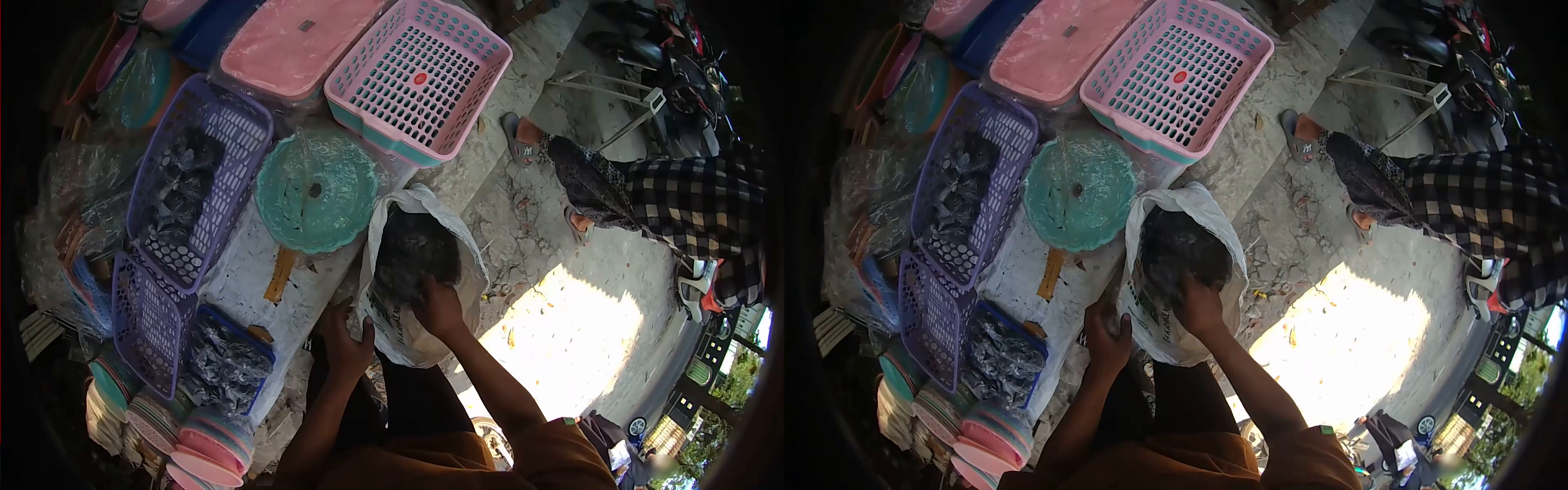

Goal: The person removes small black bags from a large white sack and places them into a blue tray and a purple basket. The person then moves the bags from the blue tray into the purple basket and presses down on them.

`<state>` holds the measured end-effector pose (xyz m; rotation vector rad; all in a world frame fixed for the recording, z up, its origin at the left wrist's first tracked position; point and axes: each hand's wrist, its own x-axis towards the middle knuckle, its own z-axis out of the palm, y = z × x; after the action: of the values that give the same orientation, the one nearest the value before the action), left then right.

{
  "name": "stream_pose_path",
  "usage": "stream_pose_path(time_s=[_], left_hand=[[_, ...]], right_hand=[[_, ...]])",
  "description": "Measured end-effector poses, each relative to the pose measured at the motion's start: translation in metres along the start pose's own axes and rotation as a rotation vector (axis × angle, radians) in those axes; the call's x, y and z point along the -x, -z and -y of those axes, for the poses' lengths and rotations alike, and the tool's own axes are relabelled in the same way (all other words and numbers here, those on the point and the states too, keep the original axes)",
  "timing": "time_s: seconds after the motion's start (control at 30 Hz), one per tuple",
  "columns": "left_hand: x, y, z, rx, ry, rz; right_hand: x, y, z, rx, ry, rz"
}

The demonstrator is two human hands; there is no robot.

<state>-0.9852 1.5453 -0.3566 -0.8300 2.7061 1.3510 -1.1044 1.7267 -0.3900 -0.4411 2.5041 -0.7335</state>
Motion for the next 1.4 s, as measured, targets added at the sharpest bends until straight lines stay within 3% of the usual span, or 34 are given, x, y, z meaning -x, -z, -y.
stream_pose_path(time_s=[0.07, 0.17, 0.23, 0.27, 0.33, 0.37, 0.43, 0.53, 0.67, 0.77, 0.87, 0.93, 1.07, 1.13, 1.17, 1.27, 1.3, 1.4], left_hand=[[-0.001, 0.003, -0.008, 0.096, -0.035, -0.042], [-0.014, 0.008, -0.013, 0.313, 0.123, -0.046], [-0.028, 0.01, -0.004, 0.764, 0.362, 0.135], [-0.031, 0.013, -0.006, 0.768, 0.356, 0.121], [-0.033, 0.019, -0.015, 1.544, 0.525, 0.27], [-0.033, 0.027, -0.024, 1.547, 0.517, 0.252], [-0.03, 0.045, -0.04, 1.889, 0.528, 0.434], [-0.02, 0.042, -0.01, 2.071, 0.468, 0.472], [-0.015, 0.037, 0.023, 2.105, 0.522, 0.387], [-0.012, 0.042, 0.023, 1.845, 0.645, 0.186], [0.0, 0.043, 0.028, 1.813, 0.601, 0.252], [0.002, 0.031, 0.034, 1.644, 0.381, 0.262], [0.008, 0.029, 0.038, 1.737, 0.283, 0.163], [0.002, 0.048, 0.022, 1.724, 0.745, 0.158], [0.004, 0.053, 0.017, 1.736, 0.742, 0.14], [0.01, 0.062, 0.017, 1.746, 0.588, 0.069], [0.011, 0.06, 0.022, 1.745, 0.523, 0.016], [0.017, 0.066, 0.032, 1.681, 0.497, -0.083]], right_hand=[[0.018, 0.028, 0.04, -0.081, -0.003, 0.002], [0.045, 0.051, 0.095, -0.293, -0.007, -0.079], [0.058, 0.059, 0.125, -0.423, 0.003, -0.162], [0.062, 0.062, 0.137, -0.447, 0.062, -0.19], [0.069, 0.063, 0.163, -0.511, 0.119, -0.245], [0.07, 0.058, 0.172, -0.512, 0.133, -0.235], [0.072, 0.049, 0.186, -0.89, 0.016, -0.143], [0.072, 0.063, 0.213, -0.664, 0.187, -0.068], [0.068, 0.052, 0.219, -0.638, 0.299, -0.077], [0.059, 0.044, 0.217, -0.423, 0.376, -0.126], [0.048, 0.032, 0.214, -0.314, 0.364, -0.036], [0.043, 0.02, 0.21, -0.272, 0.375, 0.008], [0.036, -0.006, 0.199, -0.267, 0.342, -0.008], [0.032, -0.021, 0.187, -0.325, 0.302, 0.006], [0.029, -0.031, 0.176, -0.319, 0.313, 0.02], [0.023, -0.044, 0.162, -0.701, 0.058, 0.09], [0.02, -0.045, 0.162, -0.698, 0.067, 0.103], [0.014, -0.048, 0.157, -1.289, -0.353, 0.203]])
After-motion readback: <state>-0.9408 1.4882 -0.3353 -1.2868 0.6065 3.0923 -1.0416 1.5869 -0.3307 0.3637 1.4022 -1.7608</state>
